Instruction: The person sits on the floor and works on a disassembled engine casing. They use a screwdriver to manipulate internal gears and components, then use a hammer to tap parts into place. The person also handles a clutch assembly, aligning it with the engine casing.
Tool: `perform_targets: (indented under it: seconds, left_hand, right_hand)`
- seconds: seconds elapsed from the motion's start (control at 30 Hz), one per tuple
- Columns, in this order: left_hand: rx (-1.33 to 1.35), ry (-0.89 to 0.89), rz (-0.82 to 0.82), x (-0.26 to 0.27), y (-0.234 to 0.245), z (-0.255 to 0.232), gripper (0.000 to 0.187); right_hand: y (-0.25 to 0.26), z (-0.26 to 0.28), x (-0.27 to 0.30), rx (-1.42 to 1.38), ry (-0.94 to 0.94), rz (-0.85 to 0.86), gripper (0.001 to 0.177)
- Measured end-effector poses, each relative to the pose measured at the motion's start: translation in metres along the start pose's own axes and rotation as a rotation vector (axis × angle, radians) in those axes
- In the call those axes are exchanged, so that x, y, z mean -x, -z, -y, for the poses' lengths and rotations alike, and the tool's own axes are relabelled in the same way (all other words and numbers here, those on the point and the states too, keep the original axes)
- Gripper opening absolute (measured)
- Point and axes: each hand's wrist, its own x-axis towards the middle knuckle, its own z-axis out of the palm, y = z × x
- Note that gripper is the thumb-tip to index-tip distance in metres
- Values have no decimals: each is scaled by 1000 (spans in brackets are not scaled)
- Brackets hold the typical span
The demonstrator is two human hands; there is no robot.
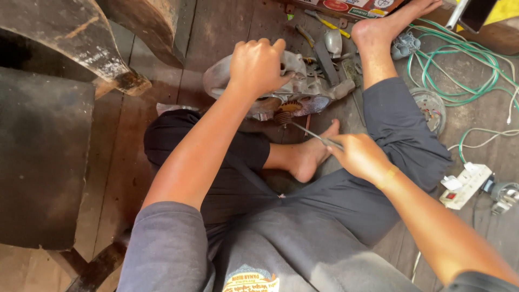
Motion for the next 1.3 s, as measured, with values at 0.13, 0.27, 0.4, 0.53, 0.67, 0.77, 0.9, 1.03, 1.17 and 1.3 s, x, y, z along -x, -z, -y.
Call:
perform_targets:
  seconds: [0.13,0.27,0.4,0.53,0.67,0.77,0.9,1.03,1.17,1.3]
  left_hand:
    - [74,43,103,-18,-13,21,53]
    - [90,162,245,-40,-26,41,57]
    - [112,212,322,-46,-32,54,57]
    - [110,239,353,-53,-41,68,59]
    - [94,255,384,-54,-35,59,58]
    - [88,186,257,-45,-27,46,58]
    - [99,153,187,-24,-17,28,56]
    - [124,148,86,-12,-15,16,54]
    - [122,157,88,-13,-19,17,58]
    - [110,140,108,-19,-20,32,56]
  right_hand:
    - [-1,-43,-3,55,-135,-32,36]
    - [-41,-78,-38,140,-192,-132,33]
    - [-49,-87,-30,91,-233,-140,36]
    - [-70,-113,-18,296,-135,-148,35]
    - [-85,-53,-40,363,-73,-351,40]
    - [-109,-5,-107,-146,-129,-121,65]
    - [-113,30,-145,-660,-444,189,69]
    - [-138,30,-156,-992,-537,162,49]
    - [-150,25,-160,-1429,-666,249,24]
    - [-178,-10,-172,-1587,-617,366,28]
